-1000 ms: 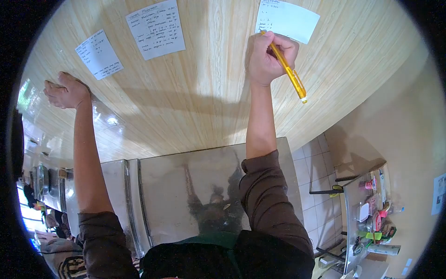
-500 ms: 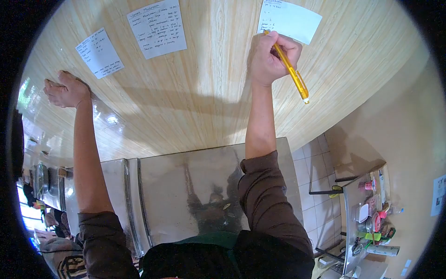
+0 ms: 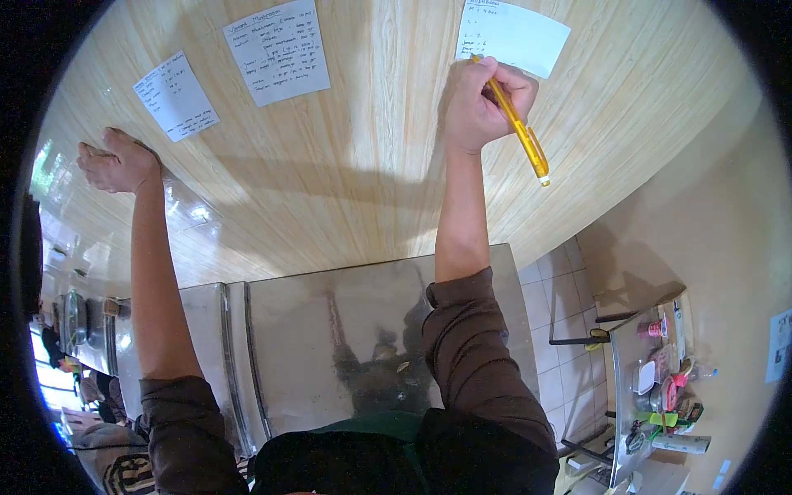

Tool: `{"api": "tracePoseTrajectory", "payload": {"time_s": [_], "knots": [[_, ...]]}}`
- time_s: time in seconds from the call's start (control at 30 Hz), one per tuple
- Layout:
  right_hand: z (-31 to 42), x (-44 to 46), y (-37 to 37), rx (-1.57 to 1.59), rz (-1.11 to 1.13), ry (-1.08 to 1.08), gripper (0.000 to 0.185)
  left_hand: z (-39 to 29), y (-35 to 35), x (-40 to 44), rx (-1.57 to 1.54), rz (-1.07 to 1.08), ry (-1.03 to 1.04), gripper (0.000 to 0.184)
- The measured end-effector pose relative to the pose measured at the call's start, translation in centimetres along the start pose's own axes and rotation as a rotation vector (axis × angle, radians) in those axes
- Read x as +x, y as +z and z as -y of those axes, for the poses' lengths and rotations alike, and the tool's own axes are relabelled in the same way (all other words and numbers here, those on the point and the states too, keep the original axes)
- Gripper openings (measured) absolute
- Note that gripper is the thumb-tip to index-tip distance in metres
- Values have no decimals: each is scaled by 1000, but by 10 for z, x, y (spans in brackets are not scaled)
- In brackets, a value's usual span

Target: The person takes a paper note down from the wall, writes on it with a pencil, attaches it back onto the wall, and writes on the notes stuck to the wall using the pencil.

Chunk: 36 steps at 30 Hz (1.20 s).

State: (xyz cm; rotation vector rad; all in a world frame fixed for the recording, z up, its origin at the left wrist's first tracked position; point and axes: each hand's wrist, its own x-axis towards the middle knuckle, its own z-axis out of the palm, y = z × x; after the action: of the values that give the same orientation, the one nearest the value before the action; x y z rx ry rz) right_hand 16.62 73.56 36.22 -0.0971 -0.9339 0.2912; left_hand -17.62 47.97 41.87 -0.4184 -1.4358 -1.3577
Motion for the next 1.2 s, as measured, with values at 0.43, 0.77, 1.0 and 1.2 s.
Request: {"api": "tracePoseTrajectory", "payload": {"time_s": [0.43, 0.77, 1.0, 1.2], "knots": [[3, 0, 2, 14, -21, 22, 20, 7, 3, 1, 21, -35, 42, 70], [7, 1, 5, 53, -61, 68, 20, 9, 5, 1, 39, -43, 32, 71], [7, -1, 4, 29, -73, 74, 20, 2, 2, 0, 2, -29, 23, 69], [4, 0, 4, -6, -76, 36, 20, 3, 1, 0, 21, -13, 18, 70]]}}
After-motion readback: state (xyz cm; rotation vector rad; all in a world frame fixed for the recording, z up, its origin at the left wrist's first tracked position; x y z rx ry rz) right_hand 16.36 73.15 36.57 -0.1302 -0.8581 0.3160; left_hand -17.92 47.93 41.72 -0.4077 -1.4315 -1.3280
